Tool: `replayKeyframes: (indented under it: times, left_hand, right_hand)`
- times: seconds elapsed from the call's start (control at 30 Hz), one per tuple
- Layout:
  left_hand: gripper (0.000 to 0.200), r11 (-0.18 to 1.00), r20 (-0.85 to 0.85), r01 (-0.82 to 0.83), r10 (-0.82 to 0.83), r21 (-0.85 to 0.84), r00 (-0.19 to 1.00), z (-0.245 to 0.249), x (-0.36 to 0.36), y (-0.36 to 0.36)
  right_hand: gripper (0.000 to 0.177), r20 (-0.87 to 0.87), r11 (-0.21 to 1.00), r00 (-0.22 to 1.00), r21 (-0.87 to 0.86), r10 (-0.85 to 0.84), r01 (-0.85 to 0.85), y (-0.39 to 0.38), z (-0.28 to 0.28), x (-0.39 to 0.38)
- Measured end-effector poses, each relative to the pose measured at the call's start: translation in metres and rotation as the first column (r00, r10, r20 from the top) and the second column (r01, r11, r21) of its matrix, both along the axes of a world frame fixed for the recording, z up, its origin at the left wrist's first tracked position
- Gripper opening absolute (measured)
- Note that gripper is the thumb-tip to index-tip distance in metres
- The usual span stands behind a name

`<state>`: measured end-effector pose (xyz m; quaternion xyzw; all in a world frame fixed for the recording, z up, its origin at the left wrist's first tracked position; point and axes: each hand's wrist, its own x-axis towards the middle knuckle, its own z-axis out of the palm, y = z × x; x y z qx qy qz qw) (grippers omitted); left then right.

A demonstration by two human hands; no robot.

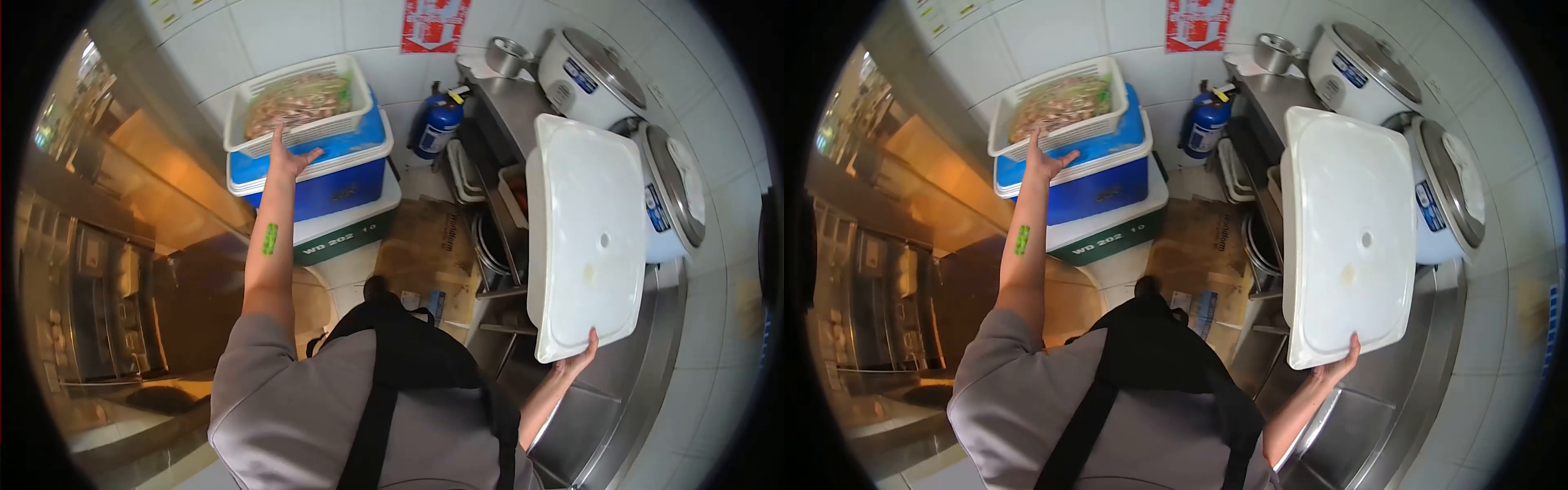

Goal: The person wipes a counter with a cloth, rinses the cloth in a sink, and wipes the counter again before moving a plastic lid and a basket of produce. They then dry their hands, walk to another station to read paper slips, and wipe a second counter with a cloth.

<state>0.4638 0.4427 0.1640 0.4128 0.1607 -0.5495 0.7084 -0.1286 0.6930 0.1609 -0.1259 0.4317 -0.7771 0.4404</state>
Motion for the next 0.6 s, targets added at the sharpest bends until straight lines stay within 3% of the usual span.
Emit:
replayKeyframes:
  times: [0.07, 0.1, 0.13, 0.33, 0.4, 0.43, 0.6]
  left_hand:
    - [0.078, 0.956, 0.250, 0.162, -0.099, -0.246, 0.963, -0.008, 0.032, -0.005]
    - [0.065, 0.954, 0.225, 0.156, -0.097, -0.258, 0.969, -0.010, 0.046, -0.011]
    - [0.065, 0.955, 0.225, 0.141, -0.082, -0.261, 0.971, -0.021, 0.064, -0.021]
    - [0.038, 0.903, 0.303, 0.336, -0.252, -0.268, 0.919, -0.062, 0.123, -0.043]
    - [0.032, 0.966, 0.138, 0.173, -0.148, -0.192, 0.979, -0.066, 0.128, -0.051]
    - [0.031, 0.963, 0.185, 0.136, -0.094, -0.233, 0.978, -0.054, 0.120, -0.045]
    - [0.038, 0.907, 0.053, 0.195, -0.189, -0.374, 0.981, -0.052, 0.141, -0.043]
  right_hand:
    - [0.064, 0.048, 0.991, 0.990, -0.007, 0.135, -0.135, -0.030, 0.003, 0.024]
    - [0.064, 0.042, 0.982, 0.981, -0.022, 0.188, -0.187, -0.045, 0.000, 0.029]
    - [0.064, 0.041, 0.979, 0.978, -0.026, 0.203, -0.202, -0.061, -0.003, 0.036]
    - [0.064, -0.053, 0.963, 0.962, -0.002, 0.268, -0.269, -0.140, 0.003, 0.092]
    - [0.065, -0.054, 0.947, 0.946, 0.000, 0.321, -0.321, -0.168, -0.009, 0.092]
    - [0.066, -0.063, 0.931, 0.929, 0.007, 0.364, -0.364, -0.179, -0.013, 0.093]
    - [0.065, -0.127, 0.934, 0.926, 0.083, 0.355, -0.347, -0.222, -0.016, 0.108]
